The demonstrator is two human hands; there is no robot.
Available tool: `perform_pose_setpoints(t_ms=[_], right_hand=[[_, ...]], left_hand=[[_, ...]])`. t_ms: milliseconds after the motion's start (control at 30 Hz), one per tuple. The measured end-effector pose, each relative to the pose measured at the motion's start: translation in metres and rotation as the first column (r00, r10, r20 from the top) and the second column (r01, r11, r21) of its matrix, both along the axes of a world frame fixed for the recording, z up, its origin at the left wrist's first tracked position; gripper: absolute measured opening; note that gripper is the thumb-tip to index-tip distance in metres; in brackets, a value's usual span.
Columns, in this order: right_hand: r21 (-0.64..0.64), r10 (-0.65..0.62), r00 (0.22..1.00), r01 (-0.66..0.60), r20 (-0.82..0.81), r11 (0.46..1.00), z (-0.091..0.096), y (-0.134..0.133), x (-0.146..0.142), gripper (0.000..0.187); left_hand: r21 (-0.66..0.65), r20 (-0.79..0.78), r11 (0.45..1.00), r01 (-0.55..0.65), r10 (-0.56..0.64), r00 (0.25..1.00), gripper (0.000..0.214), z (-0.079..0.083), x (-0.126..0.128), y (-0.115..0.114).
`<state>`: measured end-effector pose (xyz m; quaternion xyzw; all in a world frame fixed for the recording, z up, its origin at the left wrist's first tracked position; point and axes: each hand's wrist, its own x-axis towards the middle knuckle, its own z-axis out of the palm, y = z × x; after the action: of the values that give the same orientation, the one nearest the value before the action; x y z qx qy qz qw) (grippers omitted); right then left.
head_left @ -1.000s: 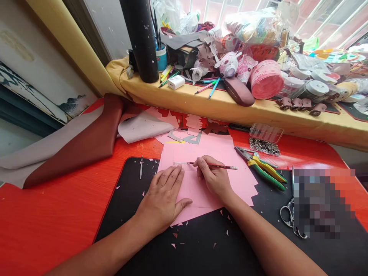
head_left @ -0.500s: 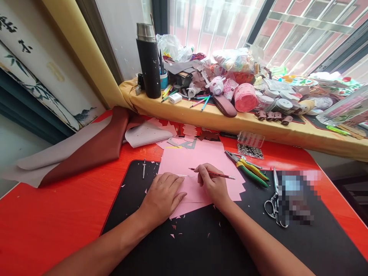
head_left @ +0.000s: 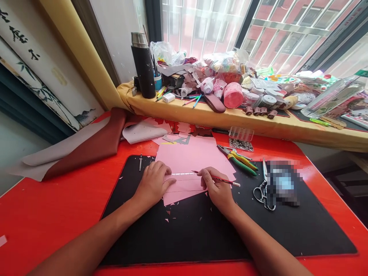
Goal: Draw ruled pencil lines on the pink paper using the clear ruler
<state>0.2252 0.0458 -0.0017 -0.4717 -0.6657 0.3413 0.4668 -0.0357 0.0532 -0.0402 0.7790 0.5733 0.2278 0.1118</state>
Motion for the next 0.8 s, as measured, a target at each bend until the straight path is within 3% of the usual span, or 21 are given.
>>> perform_pose_setpoints(t_ms=[633, 800], right_hand=[[0.291, -0.031, 0.977, -0.033, 0.21, 0.956, 0.004, -0.02, 0.022, 0.023], [0.275, -0.042, 0.975, -0.021, 0.22, 0.961, 0.002, -0.022, 0.023, 0.023]], left_hand=[[0.017, -0.031, 0.998, 0.054, -0.054, 0.998, 0.014, 0.006, -0.001, 0.0], [-0.001, -0.049, 0.995, 0.097, -0.097, 0.994, 0.009, 0.01, -0.003, 0.003]])
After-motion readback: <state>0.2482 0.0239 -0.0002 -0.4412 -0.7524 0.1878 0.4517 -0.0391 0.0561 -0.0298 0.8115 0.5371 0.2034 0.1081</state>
